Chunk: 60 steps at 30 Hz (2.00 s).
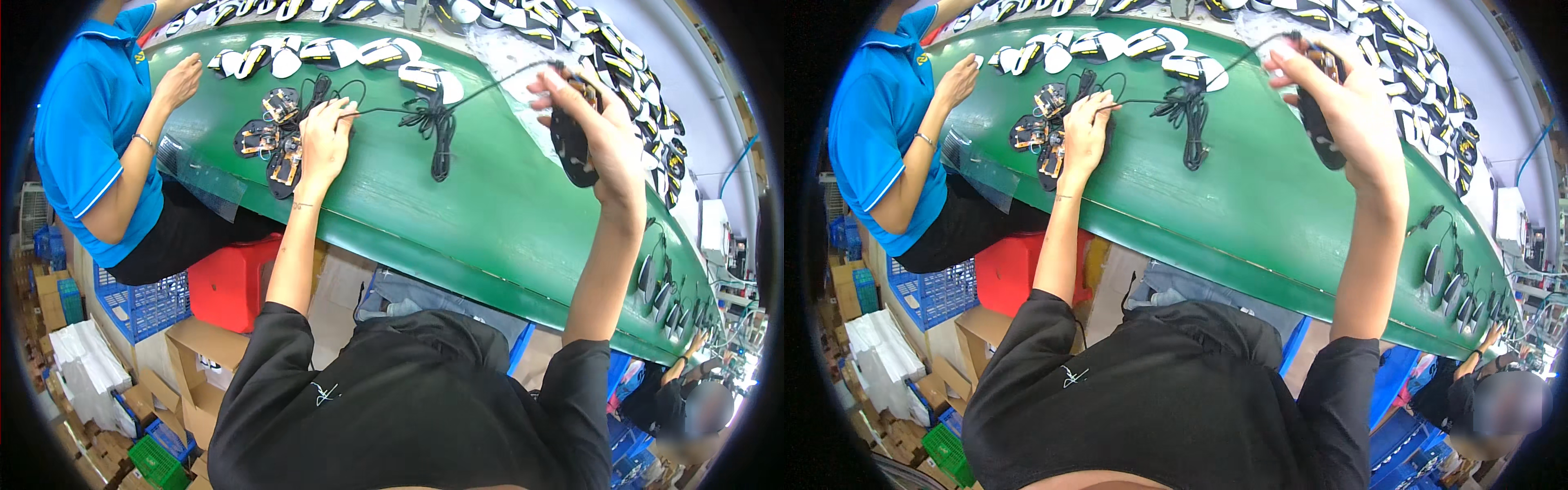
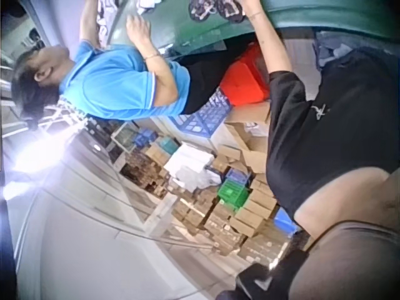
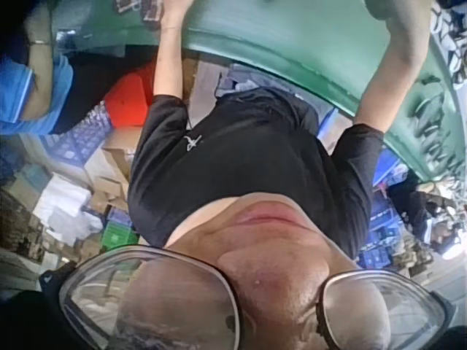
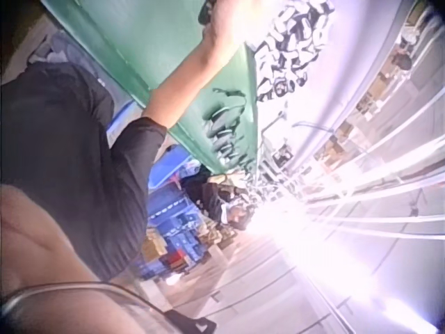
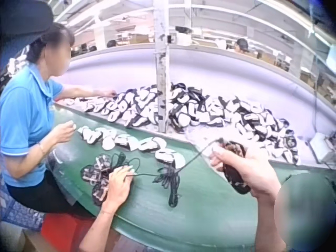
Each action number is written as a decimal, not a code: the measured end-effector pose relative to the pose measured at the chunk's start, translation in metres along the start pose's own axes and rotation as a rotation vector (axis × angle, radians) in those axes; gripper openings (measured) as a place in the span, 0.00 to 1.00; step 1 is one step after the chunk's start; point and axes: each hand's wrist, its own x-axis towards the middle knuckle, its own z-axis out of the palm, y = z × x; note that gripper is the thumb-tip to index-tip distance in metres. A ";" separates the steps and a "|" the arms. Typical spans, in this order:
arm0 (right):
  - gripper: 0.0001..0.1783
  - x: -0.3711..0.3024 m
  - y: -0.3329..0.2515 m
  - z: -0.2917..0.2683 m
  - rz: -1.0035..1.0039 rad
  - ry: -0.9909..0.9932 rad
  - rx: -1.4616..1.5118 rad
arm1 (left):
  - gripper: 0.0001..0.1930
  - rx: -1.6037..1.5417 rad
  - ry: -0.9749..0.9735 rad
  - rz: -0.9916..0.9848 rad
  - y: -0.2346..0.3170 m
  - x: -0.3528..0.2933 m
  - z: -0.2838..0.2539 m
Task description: The person assembles computer mice by hand, fitting circuit boards and electronic components into mouse shells.
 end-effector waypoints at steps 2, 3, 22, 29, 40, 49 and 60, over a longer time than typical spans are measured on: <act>0.17 -0.008 0.017 -0.023 0.063 -0.127 -0.241 | 0.11 -0.242 0.004 -0.163 0.005 0.008 -0.002; 0.17 -0.016 0.017 -0.027 0.150 -0.182 -0.399 | 0.12 -0.266 0.029 -0.263 0.016 0.013 -0.004; 0.21 -0.086 0.134 0.005 0.230 0.063 -0.258 | 0.09 0.126 -0.388 0.191 0.077 0.007 -0.005; 0.19 -0.090 0.161 0.026 -0.127 -0.031 -0.507 | 0.15 -0.453 -0.869 0.100 0.059 0.021 -0.020; 0.10 -0.080 0.150 0.046 0.031 -0.335 -0.055 | 0.08 -0.569 -1.307 -0.010 0.058 0.037 -0.043; 0.10 -0.102 0.090 0.087 0.006 -0.365 -0.046 | 0.06 -0.713 -0.746 0.028 0.071 0.019 -0.034; 0.13 -0.110 0.108 0.158 -0.058 -0.117 -0.605 | 0.09 -0.879 -0.104 -0.074 0.073 0.033 -0.026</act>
